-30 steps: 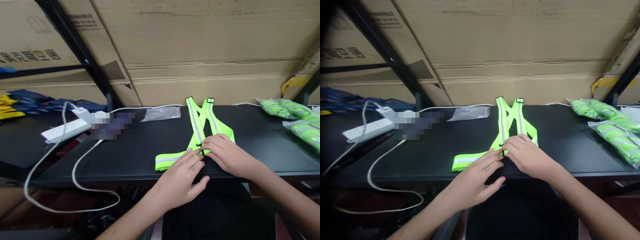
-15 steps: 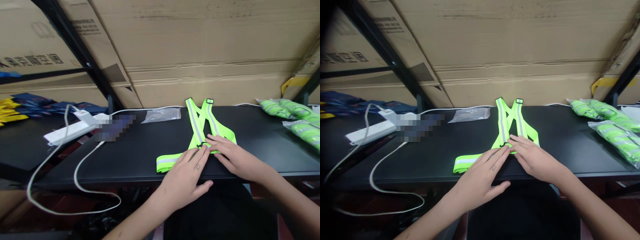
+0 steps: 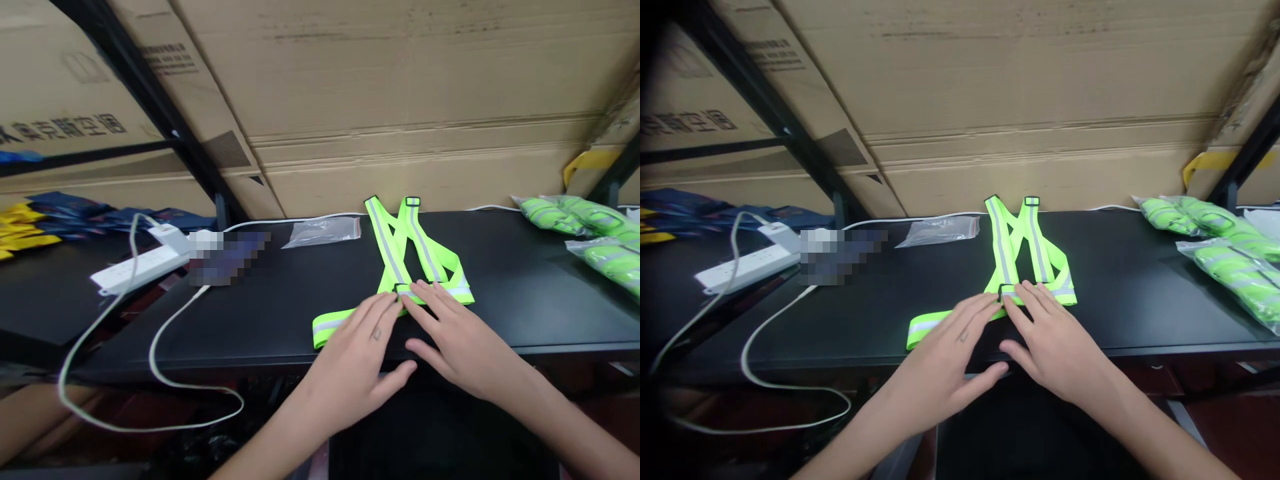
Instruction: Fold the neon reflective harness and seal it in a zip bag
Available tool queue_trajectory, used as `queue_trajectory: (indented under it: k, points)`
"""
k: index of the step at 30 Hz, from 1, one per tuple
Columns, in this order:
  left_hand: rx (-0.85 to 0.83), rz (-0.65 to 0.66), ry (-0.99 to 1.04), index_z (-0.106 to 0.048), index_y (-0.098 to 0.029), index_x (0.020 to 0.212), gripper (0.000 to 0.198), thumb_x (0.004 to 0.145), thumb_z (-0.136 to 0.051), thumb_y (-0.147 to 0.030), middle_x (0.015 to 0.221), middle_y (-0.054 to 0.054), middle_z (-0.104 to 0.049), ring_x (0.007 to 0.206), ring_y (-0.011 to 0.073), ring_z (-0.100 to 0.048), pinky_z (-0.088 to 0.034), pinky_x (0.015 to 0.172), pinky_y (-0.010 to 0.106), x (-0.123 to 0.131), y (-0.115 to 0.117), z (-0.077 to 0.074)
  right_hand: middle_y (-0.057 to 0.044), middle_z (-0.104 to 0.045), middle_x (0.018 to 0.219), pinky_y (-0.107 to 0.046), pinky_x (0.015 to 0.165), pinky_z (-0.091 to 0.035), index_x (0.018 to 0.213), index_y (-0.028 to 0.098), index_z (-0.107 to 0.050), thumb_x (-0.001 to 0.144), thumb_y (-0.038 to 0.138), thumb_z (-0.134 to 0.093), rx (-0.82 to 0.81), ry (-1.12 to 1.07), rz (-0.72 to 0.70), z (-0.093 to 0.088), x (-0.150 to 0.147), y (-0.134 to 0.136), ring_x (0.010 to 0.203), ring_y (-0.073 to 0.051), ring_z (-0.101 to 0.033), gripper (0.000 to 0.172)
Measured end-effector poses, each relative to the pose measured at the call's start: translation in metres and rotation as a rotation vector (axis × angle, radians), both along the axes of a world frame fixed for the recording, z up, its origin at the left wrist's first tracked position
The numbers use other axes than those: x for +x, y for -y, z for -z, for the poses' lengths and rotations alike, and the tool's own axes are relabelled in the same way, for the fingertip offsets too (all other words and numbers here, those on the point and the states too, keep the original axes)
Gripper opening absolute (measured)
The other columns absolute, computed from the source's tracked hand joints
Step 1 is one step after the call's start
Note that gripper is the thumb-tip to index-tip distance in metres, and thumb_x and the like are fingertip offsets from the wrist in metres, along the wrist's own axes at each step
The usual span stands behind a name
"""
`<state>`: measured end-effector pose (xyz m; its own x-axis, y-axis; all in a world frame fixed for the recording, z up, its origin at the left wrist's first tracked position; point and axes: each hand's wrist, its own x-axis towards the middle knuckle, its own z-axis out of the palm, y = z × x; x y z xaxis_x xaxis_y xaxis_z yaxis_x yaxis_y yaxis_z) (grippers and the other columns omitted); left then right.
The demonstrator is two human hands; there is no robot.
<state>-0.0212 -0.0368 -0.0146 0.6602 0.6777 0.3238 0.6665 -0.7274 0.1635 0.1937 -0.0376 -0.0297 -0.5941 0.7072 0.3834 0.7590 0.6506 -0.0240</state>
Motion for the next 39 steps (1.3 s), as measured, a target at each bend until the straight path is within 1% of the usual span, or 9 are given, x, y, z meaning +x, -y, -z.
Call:
queue_trajectory:
  k: [4, 9, 14, 20, 25, 27, 30, 34, 39]
  points:
    - [0.12, -0.205, -0.036, -0.048, -0.014, 0.138, 0.054, 0.094, -0.058, -0.045, 0.138, 0.016, -0.059, 0.134, 0.0355, -0.047, -0.041, 0.108, 0.055, -0.025, 0.005, 0.001, -0.019, -0.048, 0.151, -0.056, 0.115, -0.039, 0.149, 0.016, -0.046, 0.098, 0.057, -0.046, -0.072, 0.003, 0.009, -0.004, 0.006, 0.0, 0.143, -0.035, -0.041, 0.065]
    - [-0.018, -0.375, -0.025, -0.056, -0.02, 0.129, 0.042, 0.097, -0.053, -0.048, 0.126, 0.011, -0.064, 0.115, 0.0328, -0.056, -0.048, 0.089, 0.048, -0.056, 0.009, 0.004, -0.018, -0.047, 0.152, -0.059, 0.115, -0.038, 0.141, 0.017, -0.054, 0.093, 0.065, -0.048, -0.09, -0.023, 0.036, -0.007, 0.009, 0.0, 0.144, -0.036, -0.039, 0.068]
    - [-0.183, -0.285, 0.134, -0.062, -0.024, 0.111, 0.027, 0.095, -0.058, -0.046, 0.113, 0.005, -0.066, 0.102, 0.0241, -0.061, -0.049, 0.086, 0.036, -0.069, 0.004, -0.001, -0.016, -0.053, 0.148, -0.056, 0.12, -0.032, 0.13, 0.013, -0.059, 0.097, 0.06, -0.046, -0.084, -0.04, 0.022, -0.008, 0.009, -0.001, 0.147, -0.032, -0.035, 0.059]
    - [-0.271, -0.192, 0.289, -0.063, -0.026, 0.112, 0.037, 0.082, -0.076, -0.045, 0.105, 0.001, -0.068, 0.086, 0.0171, -0.063, -0.05, 0.074, 0.026, -0.079, -0.003, 0.001, -0.016, -0.066, 0.131, -0.049, 0.111, -0.048, 0.115, 0.011, -0.061, 0.1, 0.025, -0.048, -0.07, -0.087, 0.064, -0.01, 0.012, -0.012, 0.131, -0.029, -0.056, 0.024]
    - [-0.29, -0.202, 0.489, -0.065, -0.023, 0.108, 0.043, 0.073, -0.084, -0.038, 0.098, 0.003, -0.07, 0.081, 0.0177, -0.065, -0.053, 0.068, 0.027, -0.085, -0.003, 0.005, -0.009, -0.067, 0.13, -0.048, 0.113, -0.045, 0.125, 0.014, -0.062, 0.1, 0.014, -0.045, -0.01, -0.059, -0.01, -0.009, 0.011, -0.017, 0.131, -0.026, -0.055, 0.03]
    - [-0.342, -0.208, 0.604, -0.067, -0.02, 0.102, 0.038, 0.071, -0.085, -0.034, 0.093, 0.005, -0.071, 0.079, 0.0183, -0.067, -0.055, 0.066, 0.027, -0.081, -0.005, 0.003, -0.008, -0.069, 0.128, -0.052, 0.105, -0.05, 0.121, 0.015, -0.066, 0.1, 0.015, -0.046, 0.051, -0.036, 0.017, -0.008, 0.01, -0.016, 0.127, -0.03, -0.056, 0.029]
    - [-0.354, -0.205, 0.813, -0.067, -0.017, 0.093, 0.033, 0.068, -0.085, -0.028, 0.084, 0.004, -0.071, 0.069, 0.0163, -0.066, -0.056, 0.061, 0.026, -0.066, -0.014, -0.006, -0.009, -0.071, 0.126, -0.05, 0.084, -0.056, 0.116, 0.015, -0.069, 0.098, 0.015, -0.049, 0.117, 0.007, 0.064, -0.008, 0.008, -0.014, 0.109, -0.031, -0.062, 0.028]
    - [-0.305, -0.199, 0.973, -0.069, -0.016, 0.092, 0.034, 0.065, -0.087, -0.028, 0.076, 0.002, -0.069, 0.057, 0.0126, -0.063, -0.055, 0.053, 0.024, -0.036, -0.033, -0.03, -0.012, -0.071, 0.125, -0.047, 0.088, -0.054, 0.117, 0.011, -0.069, 0.097, 0.027, -0.055, 0.118, -0.003, 0.05, -0.008, 0.004, -0.011, 0.103, -0.029, -0.061, 0.029]
    - [-0.339, -0.252, 0.727, -0.075, -0.016, 0.086, 0.034, 0.064, -0.086, -0.041, 0.06, 0.0, -0.064, 0.047, 0.0119, -0.056, -0.048, 0.045, 0.022, -0.027, -0.045, -0.067, -0.011, -0.07, 0.123, -0.045, 0.091, -0.052, 0.112, 0.013, -0.07, 0.092, 0.042, -0.064, 0.071, -0.051, 0.082, -0.007, 0.003, -0.011, 0.103, -0.028, -0.059, 0.036]
